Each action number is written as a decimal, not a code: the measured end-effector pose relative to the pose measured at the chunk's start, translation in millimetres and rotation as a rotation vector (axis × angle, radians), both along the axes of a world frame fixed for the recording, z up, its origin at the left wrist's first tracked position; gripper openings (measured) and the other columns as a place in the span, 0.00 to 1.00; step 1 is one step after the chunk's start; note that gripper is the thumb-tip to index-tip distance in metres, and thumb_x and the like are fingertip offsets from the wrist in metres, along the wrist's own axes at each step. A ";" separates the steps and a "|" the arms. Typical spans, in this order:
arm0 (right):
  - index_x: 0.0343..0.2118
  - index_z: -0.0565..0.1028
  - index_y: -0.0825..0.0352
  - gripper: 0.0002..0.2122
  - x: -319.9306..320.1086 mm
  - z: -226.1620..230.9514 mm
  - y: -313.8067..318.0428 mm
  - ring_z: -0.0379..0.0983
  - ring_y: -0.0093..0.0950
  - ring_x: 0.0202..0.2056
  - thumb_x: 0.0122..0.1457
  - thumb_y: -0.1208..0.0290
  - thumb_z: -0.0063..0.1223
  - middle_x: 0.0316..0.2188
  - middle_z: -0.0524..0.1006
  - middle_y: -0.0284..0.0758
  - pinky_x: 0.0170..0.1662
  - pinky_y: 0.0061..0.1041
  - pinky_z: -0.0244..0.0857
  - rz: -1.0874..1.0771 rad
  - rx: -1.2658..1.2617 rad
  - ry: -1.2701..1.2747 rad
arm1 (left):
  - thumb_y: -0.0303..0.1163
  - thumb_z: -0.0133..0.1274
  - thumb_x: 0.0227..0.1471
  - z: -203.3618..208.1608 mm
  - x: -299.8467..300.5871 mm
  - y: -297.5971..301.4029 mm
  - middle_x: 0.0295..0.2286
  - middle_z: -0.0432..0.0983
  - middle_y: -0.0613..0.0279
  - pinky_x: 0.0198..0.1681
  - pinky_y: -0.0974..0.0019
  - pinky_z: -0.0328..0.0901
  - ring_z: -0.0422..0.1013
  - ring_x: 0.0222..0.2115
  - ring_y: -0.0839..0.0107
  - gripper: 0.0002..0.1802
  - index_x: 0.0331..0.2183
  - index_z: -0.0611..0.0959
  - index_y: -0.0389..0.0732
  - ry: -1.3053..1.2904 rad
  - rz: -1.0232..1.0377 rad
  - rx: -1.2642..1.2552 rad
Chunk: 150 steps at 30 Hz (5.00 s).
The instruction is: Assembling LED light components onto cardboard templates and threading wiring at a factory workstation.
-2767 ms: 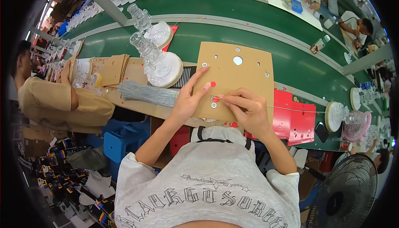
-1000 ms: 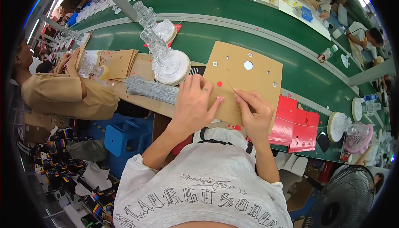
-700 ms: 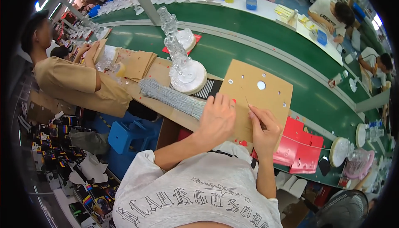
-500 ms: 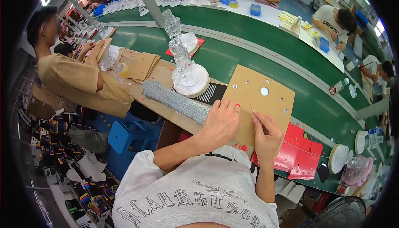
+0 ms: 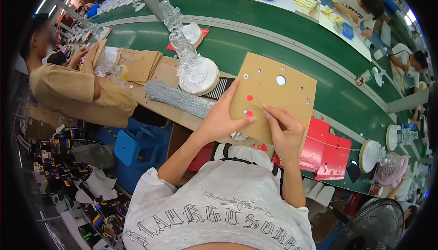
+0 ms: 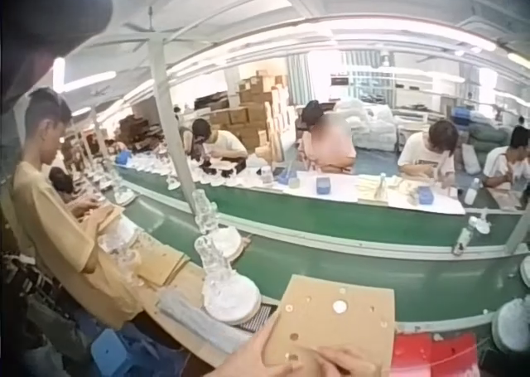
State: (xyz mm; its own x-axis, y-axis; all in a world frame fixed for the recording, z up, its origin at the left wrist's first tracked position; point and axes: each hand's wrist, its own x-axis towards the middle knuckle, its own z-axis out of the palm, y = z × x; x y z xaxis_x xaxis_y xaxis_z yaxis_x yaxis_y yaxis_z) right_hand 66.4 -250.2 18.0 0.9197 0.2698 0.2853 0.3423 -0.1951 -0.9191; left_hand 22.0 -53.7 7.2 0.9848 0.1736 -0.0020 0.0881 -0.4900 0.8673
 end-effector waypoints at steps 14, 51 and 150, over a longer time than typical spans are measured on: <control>0.40 0.85 0.69 0.10 5.1 4.2 -5.5 0.78 0.24 0.30 0.55 0.85 0.59 0.32 0.82 0.37 0.33 0.21 0.71 0.116 -0.101 -0.066 | 0.24 0.56 0.56 -10.2 4.4 -6.8 0.47 0.75 0.52 0.55 0.64 0.65 0.71 0.50 0.69 0.45 0.69 0.54 0.41 0.049 0.058 -0.709; 0.47 0.83 0.57 0.28 15.3 29.3 -23.1 0.72 0.30 0.25 0.38 0.84 0.60 0.24 0.68 0.33 0.27 0.32 0.67 0.419 -0.717 -0.528 | 0.18 0.55 0.50 -12.9 -5.1 -17.5 0.52 0.71 0.51 0.59 0.63 0.62 0.68 0.54 0.67 0.45 0.68 0.58 0.41 -0.029 0.110 -0.998; 0.24 0.71 0.70 0.11 -91.5 -64.9 -141.1 0.66 0.24 0.29 0.63 0.73 0.56 0.26 0.71 0.36 0.31 0.23 0.59 -0.766 -0.075 0.284 | 0.26 0.61 0.53 2.1 8.2 5.7 0.56 0.70 0.47 0.62 0.58 0.59 0.68 0.56 0.62 0.49 0.69 0.53 0.38 0.188 -0.155 -0.584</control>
